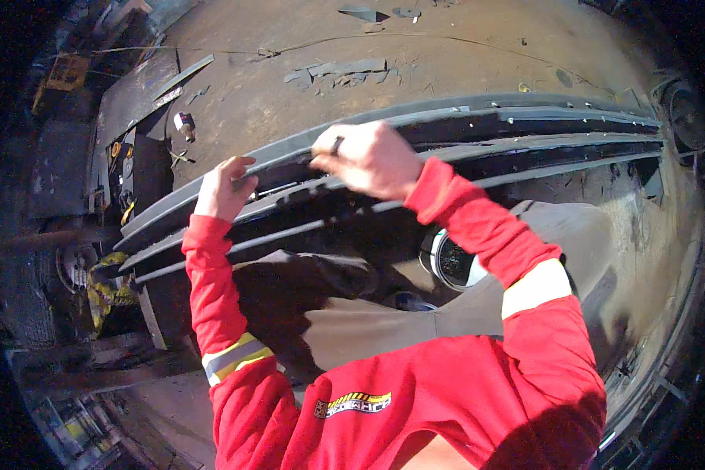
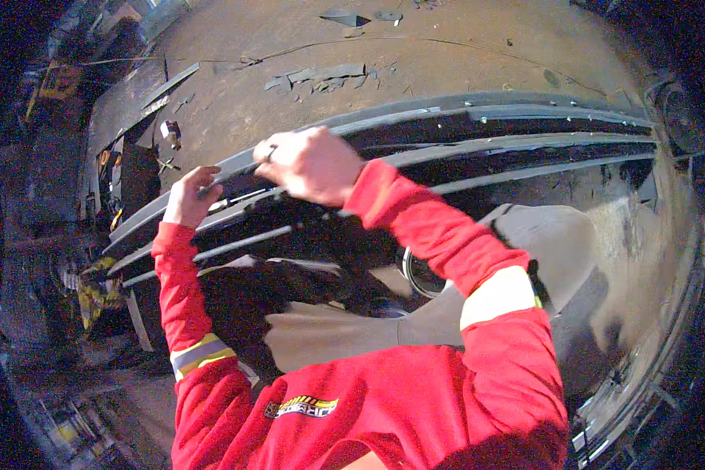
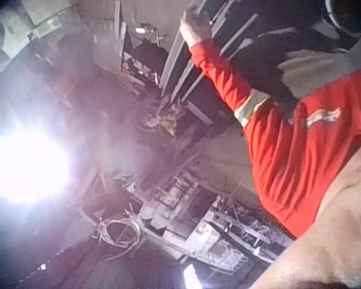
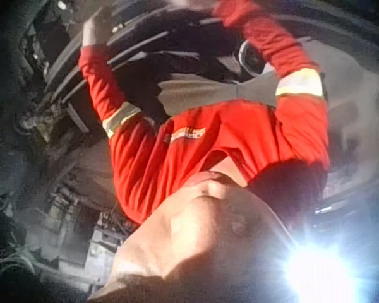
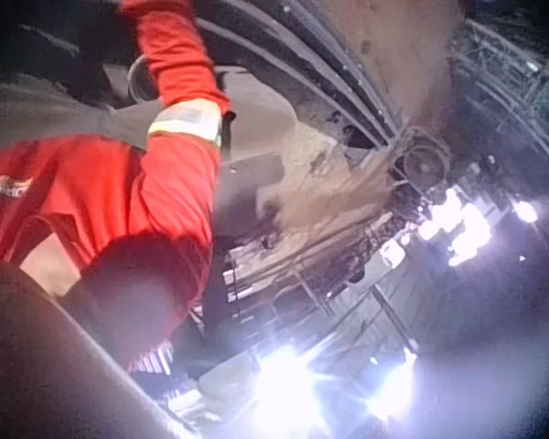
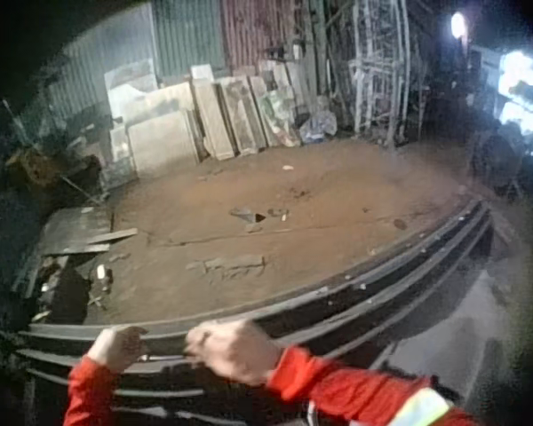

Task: The person sits on the floor and assembles a metal frame structure. They place long metal strips into a curved frame, use a screwdriver to tighten screws, and occasionally use a hammer to secure components. The person repeatedly picks up strips and fastens them to the frame.

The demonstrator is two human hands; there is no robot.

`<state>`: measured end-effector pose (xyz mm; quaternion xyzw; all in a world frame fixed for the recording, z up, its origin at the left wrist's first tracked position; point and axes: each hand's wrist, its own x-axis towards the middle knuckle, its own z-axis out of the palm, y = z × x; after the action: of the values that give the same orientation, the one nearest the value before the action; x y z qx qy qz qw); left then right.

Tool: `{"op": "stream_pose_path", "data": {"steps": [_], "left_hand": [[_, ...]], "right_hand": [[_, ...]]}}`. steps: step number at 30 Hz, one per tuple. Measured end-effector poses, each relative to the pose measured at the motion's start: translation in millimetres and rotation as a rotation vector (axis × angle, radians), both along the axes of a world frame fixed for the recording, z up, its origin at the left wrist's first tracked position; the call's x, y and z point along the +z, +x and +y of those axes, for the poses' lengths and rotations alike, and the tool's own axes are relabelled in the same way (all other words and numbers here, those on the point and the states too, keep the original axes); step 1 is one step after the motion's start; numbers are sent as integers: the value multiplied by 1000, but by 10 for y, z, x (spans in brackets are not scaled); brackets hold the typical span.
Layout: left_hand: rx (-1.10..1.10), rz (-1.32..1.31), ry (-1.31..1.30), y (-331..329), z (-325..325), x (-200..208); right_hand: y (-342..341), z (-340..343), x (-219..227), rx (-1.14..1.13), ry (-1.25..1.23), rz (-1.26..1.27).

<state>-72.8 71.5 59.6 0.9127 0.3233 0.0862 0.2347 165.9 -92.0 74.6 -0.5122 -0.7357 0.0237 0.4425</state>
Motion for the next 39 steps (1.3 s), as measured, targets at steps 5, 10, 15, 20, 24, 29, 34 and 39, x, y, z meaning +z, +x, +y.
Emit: {"op": "stream_pose_path", "data": {"steps": [5, 10, 15, 20, 24, 29, 34, 39], "left_hand": [[-73, -613, -724, -309, -1070, 469], [-100, -562, -618, -592, -1932, 247], [-239, -1104, -512, -643, -2361, -135], [399, -1616, -687, -1041, -2558, 462], [524, -1587, -421, -1894, -2306, 1011], [1139, -1327, -308, -2374, -2048, 470], [1210, -503, -239, -2727, -1960, -1324], [1197, -485, -444, -2654, -2392, -2835]], "right_hand": [[-1321, -436, 439, 222, 80, -233], [-2372, -856, 775, 522, 263, 304], [-2488, -798, 1064, 578, -41, 878], [-1109, -231, 605, -50, -21, 395], [280, -28, -561, -613, -820, -7], [249, 232, -1080, -658, -1006, -23], [-37, 387, -1219, -726, -922, -25], [-214, 407, -1443, -837, -641, -204]]}}
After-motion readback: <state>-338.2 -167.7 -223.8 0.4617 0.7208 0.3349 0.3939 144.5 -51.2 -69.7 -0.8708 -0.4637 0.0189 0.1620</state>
